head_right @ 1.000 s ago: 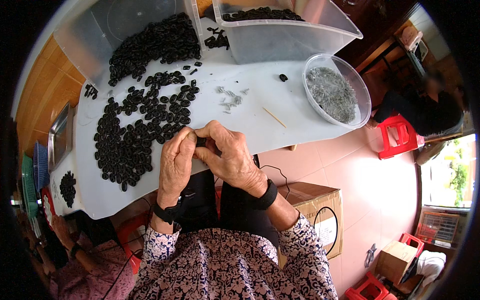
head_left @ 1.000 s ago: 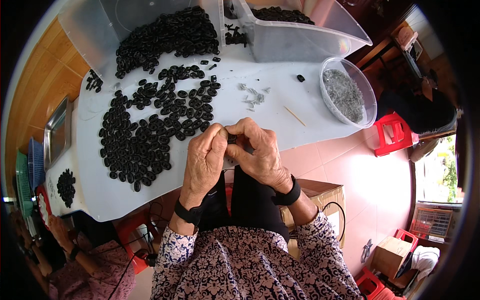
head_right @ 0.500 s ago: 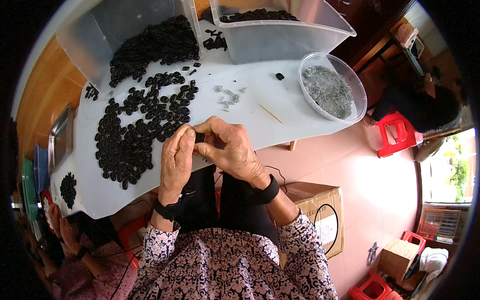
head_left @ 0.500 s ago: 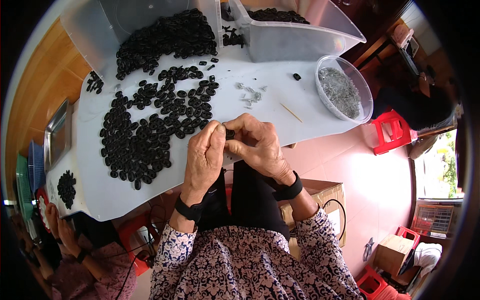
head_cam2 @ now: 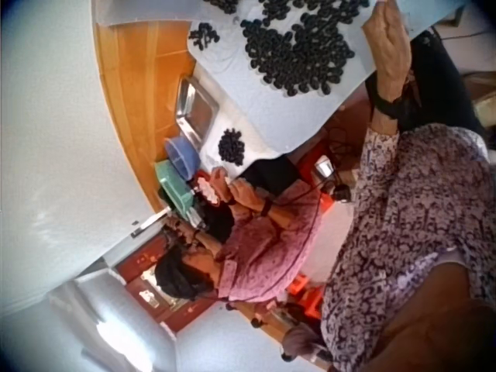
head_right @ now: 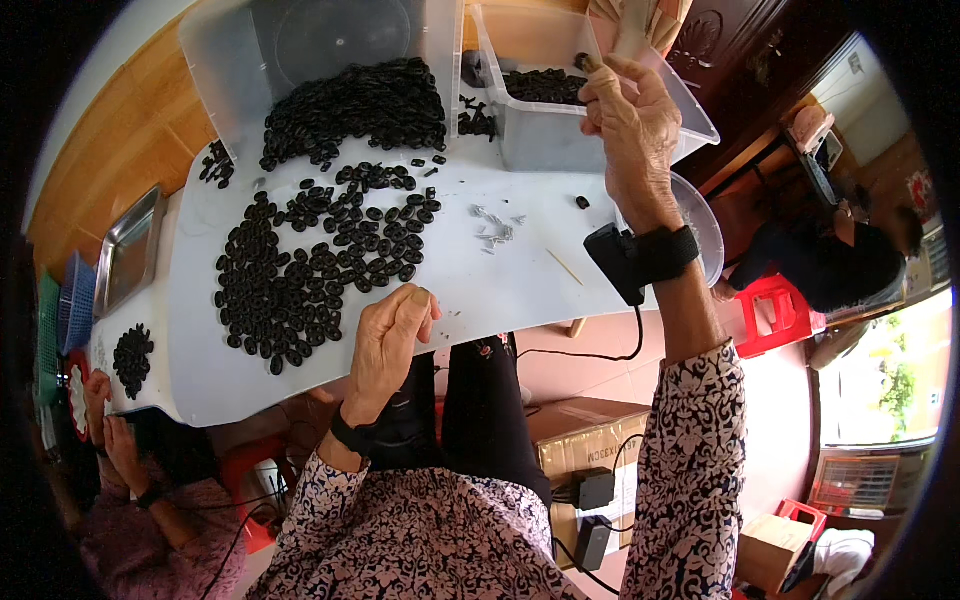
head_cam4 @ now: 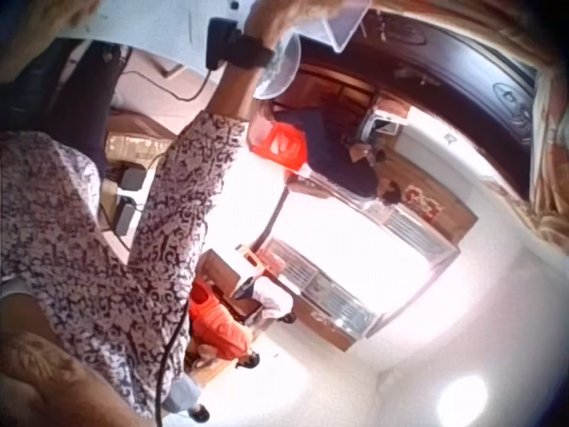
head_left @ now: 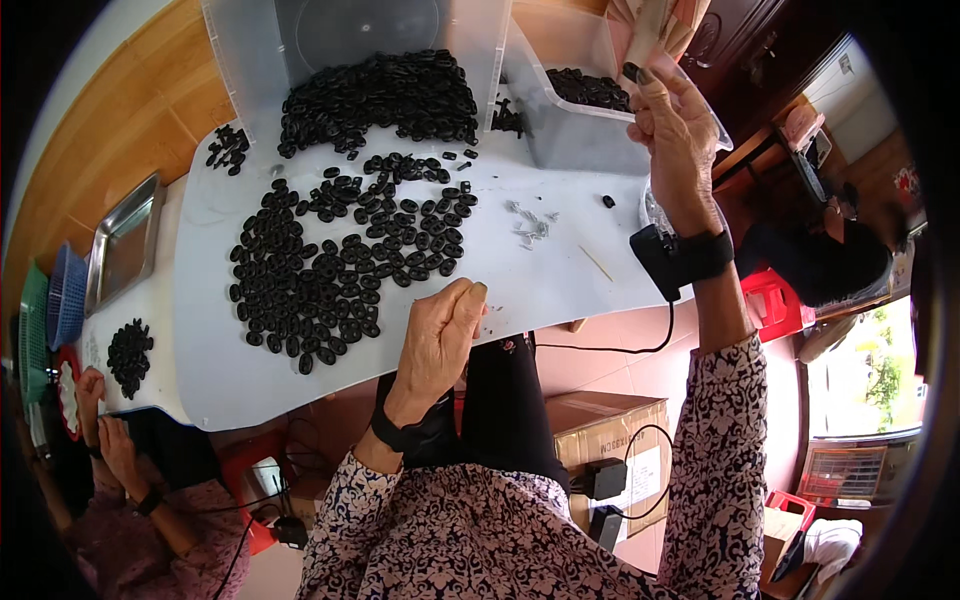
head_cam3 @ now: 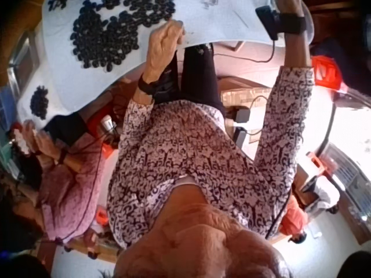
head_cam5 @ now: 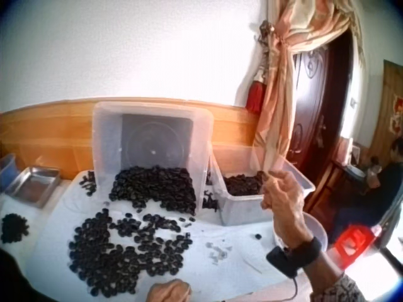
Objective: Inserting small clear components into black plastic bases.
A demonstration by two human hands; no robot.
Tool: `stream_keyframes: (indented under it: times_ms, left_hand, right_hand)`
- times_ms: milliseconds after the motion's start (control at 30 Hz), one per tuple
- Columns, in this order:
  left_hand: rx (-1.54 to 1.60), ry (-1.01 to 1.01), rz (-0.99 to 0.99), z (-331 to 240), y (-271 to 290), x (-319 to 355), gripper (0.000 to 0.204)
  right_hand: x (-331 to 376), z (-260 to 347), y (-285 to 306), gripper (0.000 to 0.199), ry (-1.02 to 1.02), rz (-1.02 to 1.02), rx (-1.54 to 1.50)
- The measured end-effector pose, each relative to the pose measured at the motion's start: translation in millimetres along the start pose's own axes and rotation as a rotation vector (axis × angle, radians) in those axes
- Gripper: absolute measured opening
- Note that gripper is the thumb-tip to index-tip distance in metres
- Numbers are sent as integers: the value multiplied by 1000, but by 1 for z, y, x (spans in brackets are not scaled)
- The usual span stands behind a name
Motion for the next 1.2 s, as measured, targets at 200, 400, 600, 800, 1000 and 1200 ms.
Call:
stream_keyframes:
  times_ms: [200,400,600,800,1000,1200]
  left_hand:
    - [-17,64,-72,4,24,5,37]
    - [-60,80,-39,6,18,4,29]
    - [-77,-11,-43,-3,19,5,25]
    - [-53,7,-50,0,19,5,24]
    - [128,97,-168,11,31,6,19]
    - [34,86,-220,4,35,-1,16]
  right_hand:
    - [73,-58,-98,11,-159,442,299]
    - [115,-72,-180,14,183,841,568]
    - [124,-74,-213,12,339,963,686]
    - [121,-68,-208,10,336,939,691]
    - [127,-65,-166,9,-197,852,468]
    - [151,-59,-139,8,-311,841,382]
Point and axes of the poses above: each hand's wrist, its own x-axis away from the middle knuckle, its own y-axis out of the back of the hand, z = x × y, the point moved 10 cm from there along -x, towards the middle knuckle, and after that the axes turned 4 degrees about y, right-handed, at the moved point
